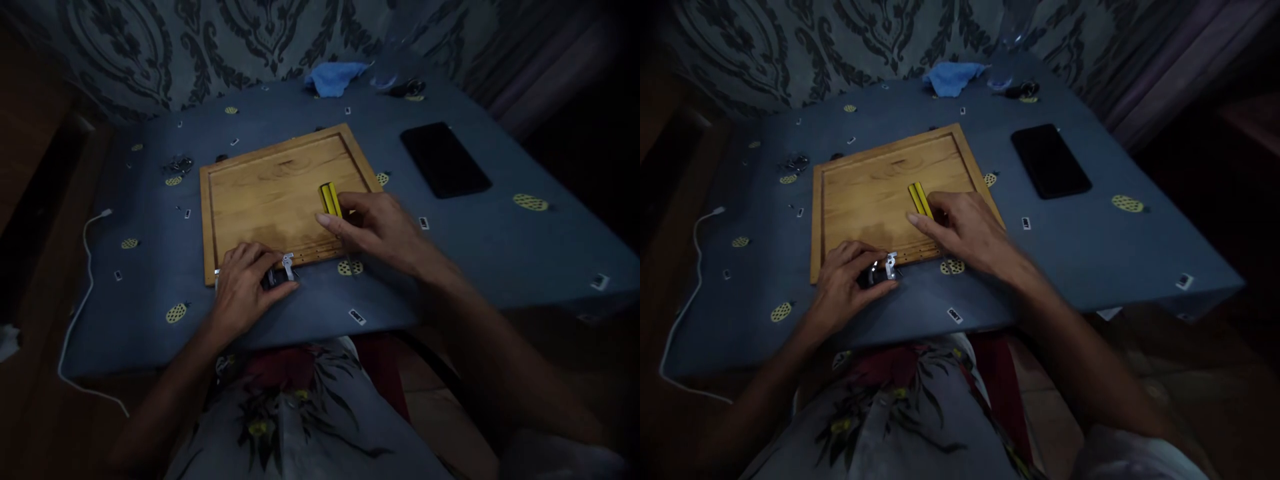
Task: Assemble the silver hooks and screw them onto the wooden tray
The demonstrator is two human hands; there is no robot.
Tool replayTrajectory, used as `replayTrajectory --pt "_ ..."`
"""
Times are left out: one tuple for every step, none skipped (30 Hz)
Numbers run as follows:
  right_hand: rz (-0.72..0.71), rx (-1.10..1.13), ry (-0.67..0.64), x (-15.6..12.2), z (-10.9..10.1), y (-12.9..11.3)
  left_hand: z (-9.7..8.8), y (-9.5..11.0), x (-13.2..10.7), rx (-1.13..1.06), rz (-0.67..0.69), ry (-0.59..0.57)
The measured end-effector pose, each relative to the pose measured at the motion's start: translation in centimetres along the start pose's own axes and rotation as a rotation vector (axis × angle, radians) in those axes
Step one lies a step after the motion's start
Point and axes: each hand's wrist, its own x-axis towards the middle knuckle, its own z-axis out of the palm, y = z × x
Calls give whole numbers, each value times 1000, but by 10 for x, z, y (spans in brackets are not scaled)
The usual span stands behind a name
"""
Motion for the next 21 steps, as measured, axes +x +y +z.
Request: replayTrajectory --pt "42 -85 -48 2 -2 3 0 0 0 0 -4 6" --pt "90 -173 -95 4 -3 6 1 0 0 2 -10 9" --pt "139 -263 -126 7 -4 9 1 0 -1 3 -13 11" --pt "183 -350 -150 9 -3 10 1 0 -1 3 -11 13" --pt "216 -428 -170 11 -1 12 1 0 -1 3 -6 13" --pt "232 -488 -184 11 1 13 1 1 -1 3 0 13" --pt "230 -529 -187 11 3 13 1 1 -1 3 4 12" --pt "213 -552 -169 8 6 13 1 1 -2 5 5 11" --pt "184 -557 -125 4 8 12 1 1 -2 8 3 9" --pt "147 -554 -49 -1 11 11 1 1 -2 11 -1 6" --pt "108 -543 48 -8 15 9 1 1 -2 12 -4 3" --pt "62 -510 127 -16 19 6 2 1 -2 12 -8 0" --pt "33 -492 132 -25 24 4 2 0 -2 13 -13 -7" --pt "-1 -474 111 -33 30 1 2 0 -2 15 -19 -12" --pt "-51 -436 84 -41 37 -2 2 0 -2 18 -26 -18" --pt "-115 -351 62 -48 45 -4 2 0 -2 21 -34 -23" --pt "-142 -299 21 -54 52 -6 2 1 -2 24 -41 -29" --pt "-144 -280 3 -58 59 -7 2 1 -1 24 -45 -35" --pt "-135 -271 2 -61 65 -7 2 1 -1 23 -47 -38" --pt "-114 -263 -7 -62 70 -7 2 1 -1 22 -48 -41" --pt "-100 -254 -7 -62 74 -7 2 1 -1 22 -47 -41"
